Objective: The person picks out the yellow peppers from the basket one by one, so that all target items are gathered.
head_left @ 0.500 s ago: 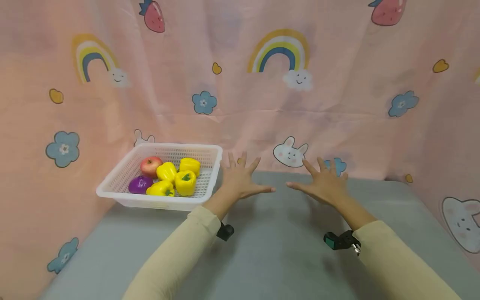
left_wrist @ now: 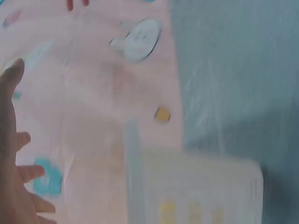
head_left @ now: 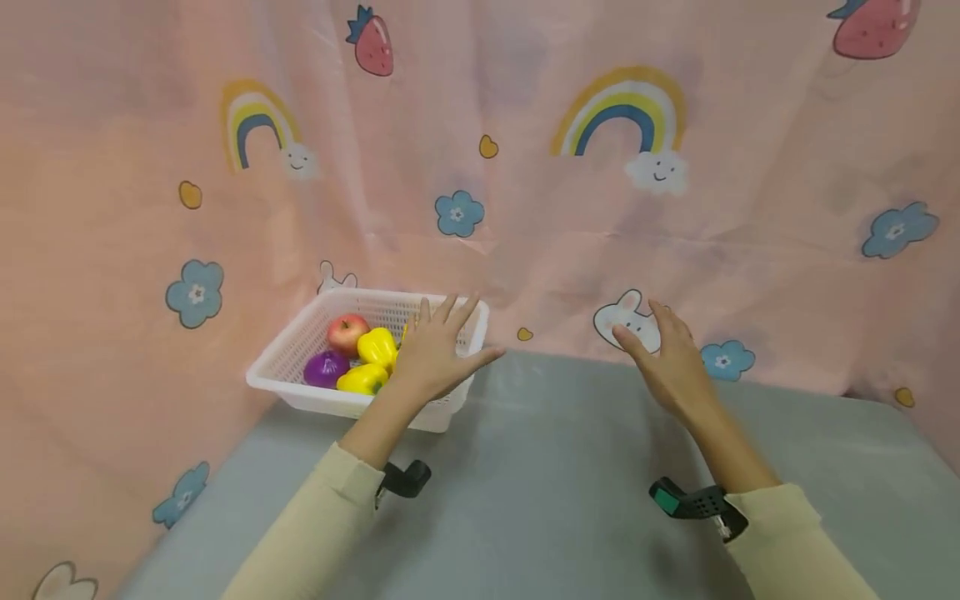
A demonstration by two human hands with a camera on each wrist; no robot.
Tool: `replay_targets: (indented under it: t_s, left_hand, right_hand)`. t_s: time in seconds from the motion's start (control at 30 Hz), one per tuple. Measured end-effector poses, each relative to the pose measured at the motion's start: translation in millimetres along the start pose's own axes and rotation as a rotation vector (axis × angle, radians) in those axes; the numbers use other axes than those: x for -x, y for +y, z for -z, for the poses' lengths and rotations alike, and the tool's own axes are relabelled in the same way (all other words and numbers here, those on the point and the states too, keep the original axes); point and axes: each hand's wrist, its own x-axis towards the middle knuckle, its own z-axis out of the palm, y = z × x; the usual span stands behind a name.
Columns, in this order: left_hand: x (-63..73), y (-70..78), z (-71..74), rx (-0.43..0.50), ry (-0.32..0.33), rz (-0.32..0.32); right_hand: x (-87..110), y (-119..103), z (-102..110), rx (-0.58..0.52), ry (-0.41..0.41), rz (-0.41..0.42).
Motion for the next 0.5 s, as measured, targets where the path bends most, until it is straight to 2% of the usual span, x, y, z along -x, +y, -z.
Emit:
replay_targets:
  t_s: [0.13,0.23,0.37,0.5]
  left_hand:
    - [17.6,-38.5,13.4,0.101,0.084,0.028]
    - [30.5,-69.3,23.5,0.175,0.180,0.023]
    - [45.9,-106.8,33.2,0.257,0.334,0.014]
    - [59.6,-135.1,37.2,0.304,0.424,0.094]
  right_hand:
    - [-1.8,-15.8,-14.7,-0.175,0.113,0.051]
    - [-4.2,-30.5,-27.1,-0.298,0.158,0.068]
    - [-8.1,-49.8,-47.0,-0.436,0.169,0.061]
    - [-10.7,-66.5,-69.9,-0.498,0.151,0.061]
